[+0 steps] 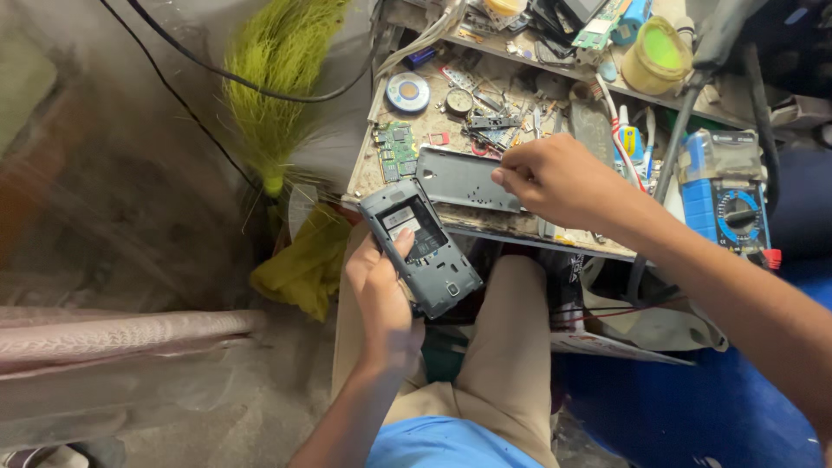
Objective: The person disassembles a mobile phone, cleans the motherboard with a brush, uses multimeter probes to test circuits, and reattaches the phone's back housing.
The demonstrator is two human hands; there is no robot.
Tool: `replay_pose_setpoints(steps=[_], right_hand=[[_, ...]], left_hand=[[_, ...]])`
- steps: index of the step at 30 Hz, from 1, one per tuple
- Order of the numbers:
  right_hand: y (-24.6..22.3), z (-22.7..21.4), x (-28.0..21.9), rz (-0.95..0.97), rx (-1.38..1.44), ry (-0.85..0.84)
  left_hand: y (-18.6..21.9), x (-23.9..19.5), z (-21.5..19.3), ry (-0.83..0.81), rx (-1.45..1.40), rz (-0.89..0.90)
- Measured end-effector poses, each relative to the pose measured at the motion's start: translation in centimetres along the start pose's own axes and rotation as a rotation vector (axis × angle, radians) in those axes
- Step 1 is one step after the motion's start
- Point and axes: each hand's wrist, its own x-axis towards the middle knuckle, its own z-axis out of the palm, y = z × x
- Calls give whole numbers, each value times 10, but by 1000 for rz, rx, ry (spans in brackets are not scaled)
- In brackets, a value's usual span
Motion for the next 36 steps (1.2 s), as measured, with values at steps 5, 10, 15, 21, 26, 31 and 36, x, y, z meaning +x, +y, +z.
replay_pose_setpoints(steps=[5,10,15,21,26,31,36], right_hand=[[0,1,7,-189,-133,-114],[-9,-5,12,-120,-242,-219],[-4,-18,17,-132,-166,-199],[48,-41,19,-170,-238,-78],[69,-19,0,-9,-92,148],[64,9,-14,-24,-158,363],[10,14,-49,-211,-248,605]], left_hand=[[-6,5,-6,-9,-31,13],[-9,8,-8,10,-37,-1],[-9,6,-8,-7,-14,22],[-11,5,-9,-12,-27,15],[-13,-2,-8,-4,-9,38],[-19,-14,-5,-17,3,69],[-22,-26,-4,-15,82,167]])
